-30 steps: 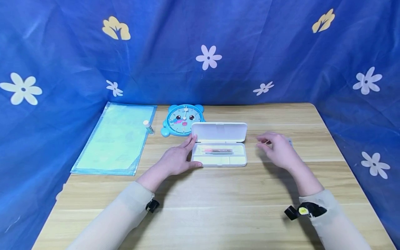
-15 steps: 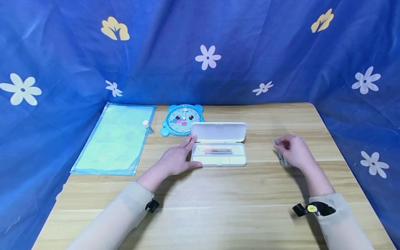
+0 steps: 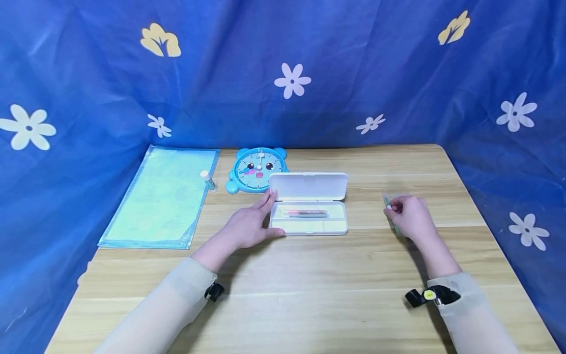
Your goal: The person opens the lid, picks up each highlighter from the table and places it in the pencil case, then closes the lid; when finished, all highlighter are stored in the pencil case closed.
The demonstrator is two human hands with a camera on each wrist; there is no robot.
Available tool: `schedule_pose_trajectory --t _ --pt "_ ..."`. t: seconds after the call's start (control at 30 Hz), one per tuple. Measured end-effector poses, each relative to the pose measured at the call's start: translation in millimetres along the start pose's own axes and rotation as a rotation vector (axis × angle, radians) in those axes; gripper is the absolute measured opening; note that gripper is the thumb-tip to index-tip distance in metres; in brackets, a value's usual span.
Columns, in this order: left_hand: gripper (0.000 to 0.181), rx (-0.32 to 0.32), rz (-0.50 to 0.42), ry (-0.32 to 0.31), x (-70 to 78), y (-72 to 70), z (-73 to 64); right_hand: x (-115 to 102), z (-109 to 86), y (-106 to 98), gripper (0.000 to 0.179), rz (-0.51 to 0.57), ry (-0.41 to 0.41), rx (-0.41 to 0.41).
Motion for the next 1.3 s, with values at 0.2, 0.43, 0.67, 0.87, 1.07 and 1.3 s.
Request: schedule_pose_trajectory --t 0.2,0.43,0.67,0.87,1.07,1.3 --pt "0.112 -0.001 -0.001 0.001 0.7 -1.1 0.9 -3.4 0.3 0.7 0.013 0.009 0.006 -0.009" --pt "0.113 -0.006 -0.004 0.005 1.7 -0.6 0.1 -6.5 -2.1 -5.1 0.014 0.114 -0.037 0.013" --pt "0.113 -0.009 -0.001 0.007 0.3 -0.7 0.3 -21.0 -3.8 -17.3 0.013 0.141 -0.116 0.047" --pt "0.113 -0.006 0.007 0.004 1.5 -1.5 1.5 -35.3 -3.3 -27.2 0.017 0.19 -0.151 0.04" --pt "0.114 -0.01 0.001 0.01 3.2 -0.5 2.8 -56.9 -0.5 -30.4 0.017 0.183 -0.185 0.026" --pt "0.113 0.002 -0.001 0.005 0.6 0.9 1.2 -93.1 10.9 -23.6 0.014 0.172 -0.293 -0.018"
Point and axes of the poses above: each hand's wrist, its own z-axis towards the middle knuckle, its own y-axis out of the palm, x = y × z, the point moved 1 cm from there along z, towards the middle knuckle, and after that the axes turned 13 degrees about -x, right-handed, at the moved point
